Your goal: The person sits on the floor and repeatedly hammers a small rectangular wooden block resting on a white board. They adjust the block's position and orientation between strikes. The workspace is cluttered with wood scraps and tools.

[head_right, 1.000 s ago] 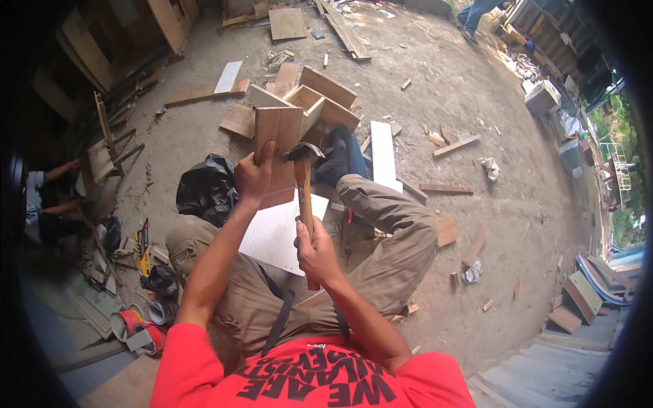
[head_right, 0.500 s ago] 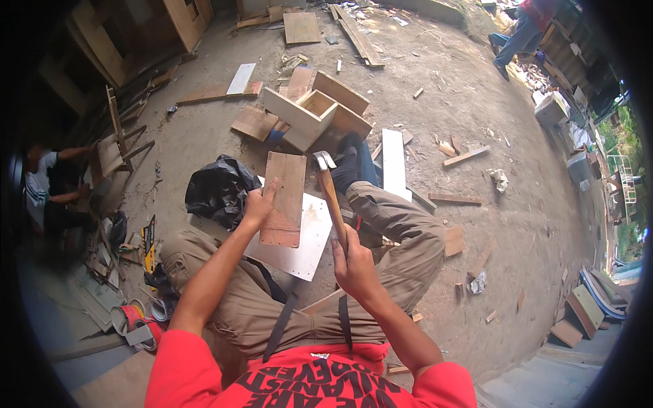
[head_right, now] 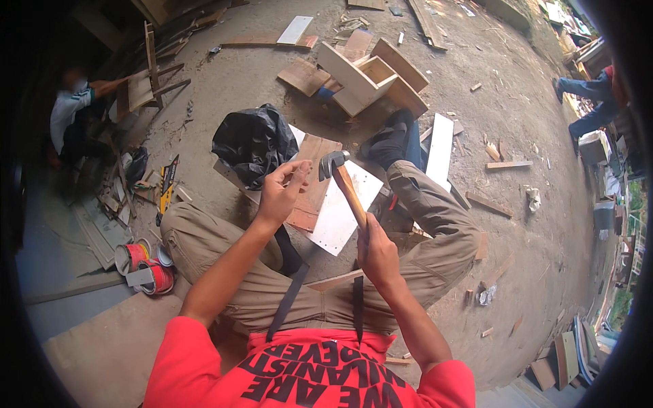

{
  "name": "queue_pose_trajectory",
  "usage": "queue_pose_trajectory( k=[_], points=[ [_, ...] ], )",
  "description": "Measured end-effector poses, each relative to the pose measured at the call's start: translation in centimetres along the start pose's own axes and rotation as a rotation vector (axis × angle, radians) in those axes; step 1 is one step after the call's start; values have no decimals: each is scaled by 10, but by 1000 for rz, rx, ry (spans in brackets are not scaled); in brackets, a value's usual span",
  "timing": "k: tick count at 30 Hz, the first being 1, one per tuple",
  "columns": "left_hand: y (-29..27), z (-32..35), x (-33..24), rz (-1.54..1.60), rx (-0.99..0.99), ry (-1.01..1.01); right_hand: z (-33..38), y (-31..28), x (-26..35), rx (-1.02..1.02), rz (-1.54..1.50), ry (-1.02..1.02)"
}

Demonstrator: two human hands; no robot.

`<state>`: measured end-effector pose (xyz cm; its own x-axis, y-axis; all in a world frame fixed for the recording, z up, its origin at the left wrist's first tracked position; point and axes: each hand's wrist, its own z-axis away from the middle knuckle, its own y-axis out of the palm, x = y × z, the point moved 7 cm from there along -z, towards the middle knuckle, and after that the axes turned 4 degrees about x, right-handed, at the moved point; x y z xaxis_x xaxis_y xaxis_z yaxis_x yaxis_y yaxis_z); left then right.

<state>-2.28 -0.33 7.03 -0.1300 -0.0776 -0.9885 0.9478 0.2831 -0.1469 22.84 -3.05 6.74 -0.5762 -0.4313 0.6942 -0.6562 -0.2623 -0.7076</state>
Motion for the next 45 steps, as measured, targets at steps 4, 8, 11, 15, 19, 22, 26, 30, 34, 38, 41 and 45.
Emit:
queue_pose_trajectory(
  k=[4, 8, 11, 15, 19, 22, 26, 30, 34, 38, 41, 45],
  points=[
    [14, 6, -2, 243, -70, -123, 0, 7, 1, -74, 103, -44],
    [1, 7, 13, 204, -124, -128, -7, 6, 4, -93, 134, -77],
    [-7, 3, 23, 216, -150, -131, -11, 11, 1, -75, 35, -13],
    [-17, -1, 17, 168, -167, -52, -21, 27, 13, -68, -96, 48],
    [-45, -6, 4, 48, -184, -33, -32, 41, 22, -51, -154, 88],
    [-90, -29, -2, -31, -259, -83, -33, 44, 6, -129, -230, 83],
    [-145, -58, -13, -920, -338, 143, -21, 46, -18, -94, -292, 197],
    [-120, -70, -7, -865, -256, 131, -14, 42, -37, -150, -268, 188],
    [-74, -80, 11, -984, -38, 312, -19, 39, -37, -162, -341, 279],
    [-74, -87, 41, -1146, 18, 159, -19, 38, -44, -172, -342, 296],
    [-76, -87, 54, -1108, -7, 87, -19, 37, -47, -188, -344, 296],
    [-79, -89, 68, -1086, -74, 21, -21, 35, -44, -191, -360, 316]
  ],
)
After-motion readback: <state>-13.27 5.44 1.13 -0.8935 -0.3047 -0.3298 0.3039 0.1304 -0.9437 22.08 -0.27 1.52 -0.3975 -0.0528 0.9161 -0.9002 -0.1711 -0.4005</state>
